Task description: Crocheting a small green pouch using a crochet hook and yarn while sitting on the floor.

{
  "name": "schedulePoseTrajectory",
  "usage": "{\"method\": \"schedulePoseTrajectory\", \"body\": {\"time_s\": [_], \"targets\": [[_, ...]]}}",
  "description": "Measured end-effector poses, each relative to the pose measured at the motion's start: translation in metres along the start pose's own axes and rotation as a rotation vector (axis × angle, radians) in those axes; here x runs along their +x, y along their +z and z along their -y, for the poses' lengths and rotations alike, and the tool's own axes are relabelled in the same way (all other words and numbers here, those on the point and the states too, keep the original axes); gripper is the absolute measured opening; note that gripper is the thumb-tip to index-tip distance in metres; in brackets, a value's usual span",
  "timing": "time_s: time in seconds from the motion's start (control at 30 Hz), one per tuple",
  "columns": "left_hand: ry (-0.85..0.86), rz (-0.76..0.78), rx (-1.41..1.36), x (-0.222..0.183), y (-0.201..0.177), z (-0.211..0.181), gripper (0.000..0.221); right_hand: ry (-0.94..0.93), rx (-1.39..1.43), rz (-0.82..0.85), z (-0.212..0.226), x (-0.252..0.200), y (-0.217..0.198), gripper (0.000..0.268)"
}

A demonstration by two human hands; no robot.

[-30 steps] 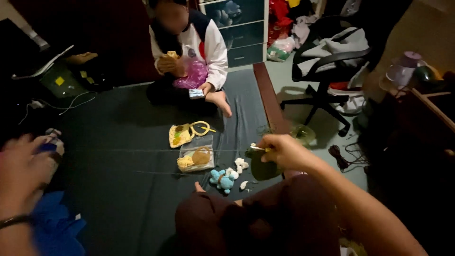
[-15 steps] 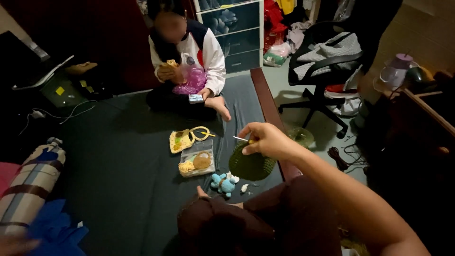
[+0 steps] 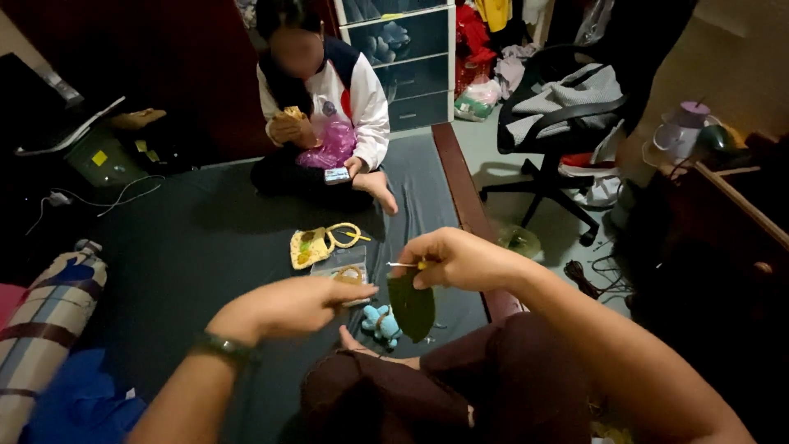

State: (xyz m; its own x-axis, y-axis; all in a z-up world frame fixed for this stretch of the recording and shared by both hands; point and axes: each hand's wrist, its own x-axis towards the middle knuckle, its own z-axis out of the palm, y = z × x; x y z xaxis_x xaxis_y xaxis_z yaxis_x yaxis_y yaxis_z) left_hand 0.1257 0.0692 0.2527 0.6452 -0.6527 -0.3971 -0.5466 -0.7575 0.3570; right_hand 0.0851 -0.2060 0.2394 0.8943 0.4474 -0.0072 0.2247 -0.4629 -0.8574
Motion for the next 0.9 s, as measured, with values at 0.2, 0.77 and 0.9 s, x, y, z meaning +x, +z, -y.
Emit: {"method": "schedulePoseTrajectory", "body": {"time_s": [0.2, 0.77, 0.9], "targets": [[-0.190, 0.074, 0.052, -0.031, -0.068, -0.089, 0.074, -0.073, -0.057, 0.014, 0.003, -0.013, -0.004, 0.028], [0.107, -0.737, -0.451, 0.028, 0.155, -0.063, 0.100, 0.030, 0.527, -0.394, -0.092, -0.059, 0.080, 0.035], [0.240, -0.779, -0.648, 0.055, 0.237, -0.045, 0.066, 0.051, 0.755, -0.362, -0.137, -0.078, 0.121, 0.037]]}}
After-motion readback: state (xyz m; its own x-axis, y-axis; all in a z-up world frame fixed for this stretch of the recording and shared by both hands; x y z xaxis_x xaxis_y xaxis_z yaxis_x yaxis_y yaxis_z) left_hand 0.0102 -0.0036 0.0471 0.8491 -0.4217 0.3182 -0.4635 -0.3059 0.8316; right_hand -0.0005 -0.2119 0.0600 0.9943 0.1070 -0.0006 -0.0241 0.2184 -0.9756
